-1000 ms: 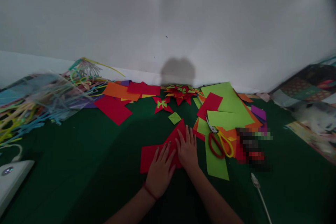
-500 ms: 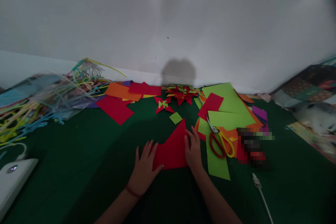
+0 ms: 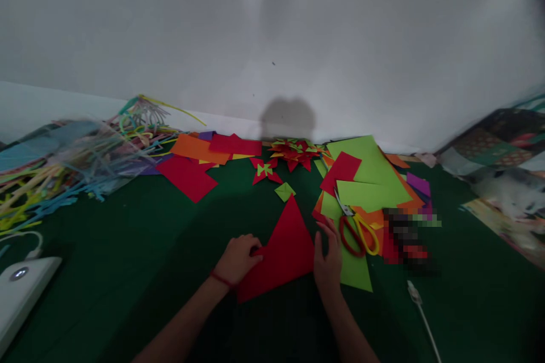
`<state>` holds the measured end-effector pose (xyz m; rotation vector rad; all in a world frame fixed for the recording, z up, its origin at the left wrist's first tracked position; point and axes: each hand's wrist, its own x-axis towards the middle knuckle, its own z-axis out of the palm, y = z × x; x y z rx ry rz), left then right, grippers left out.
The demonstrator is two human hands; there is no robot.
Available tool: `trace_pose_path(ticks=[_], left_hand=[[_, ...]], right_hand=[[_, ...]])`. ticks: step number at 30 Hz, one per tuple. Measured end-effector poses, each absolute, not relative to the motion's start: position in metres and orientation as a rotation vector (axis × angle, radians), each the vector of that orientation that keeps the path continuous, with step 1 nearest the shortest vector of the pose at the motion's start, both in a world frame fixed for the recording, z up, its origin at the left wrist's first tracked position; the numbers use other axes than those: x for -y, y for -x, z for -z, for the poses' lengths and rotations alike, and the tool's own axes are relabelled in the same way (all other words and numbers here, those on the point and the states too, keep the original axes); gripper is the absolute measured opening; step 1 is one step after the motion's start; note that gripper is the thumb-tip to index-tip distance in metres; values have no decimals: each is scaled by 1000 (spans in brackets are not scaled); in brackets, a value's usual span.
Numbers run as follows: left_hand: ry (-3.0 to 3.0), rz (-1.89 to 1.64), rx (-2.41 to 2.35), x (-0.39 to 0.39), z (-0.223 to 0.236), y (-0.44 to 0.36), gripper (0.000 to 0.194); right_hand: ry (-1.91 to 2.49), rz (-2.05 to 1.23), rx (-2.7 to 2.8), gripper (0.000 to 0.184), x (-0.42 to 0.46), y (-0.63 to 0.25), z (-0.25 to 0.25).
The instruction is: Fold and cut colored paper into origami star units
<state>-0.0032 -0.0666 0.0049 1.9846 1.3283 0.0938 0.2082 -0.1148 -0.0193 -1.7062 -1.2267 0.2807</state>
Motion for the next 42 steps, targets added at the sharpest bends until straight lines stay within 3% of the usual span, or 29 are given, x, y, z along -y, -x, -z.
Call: trace_pose_path(ticks=[6,12,19,31,42], left_hand=[[-1774,-455,-1262,74,-26,-2,14],[-1691,-673,-1274,80,-43,-10,12],[-1583,-753,-1235,90,-54,-22,12],[-1229,-822,-1275,84,-19,-30,34],[-1289,-698,-1215,73,-17,-24,27]], right_hand=[[1790,-697,747,42,129,-214,20],[1675,-841,604,56,131,-225,10],[1185,-1432,349,41,125,-198,-9],[1198,-1348,281,33,116,-193,1],[1316,-1278,514,34,99,-198,0]])
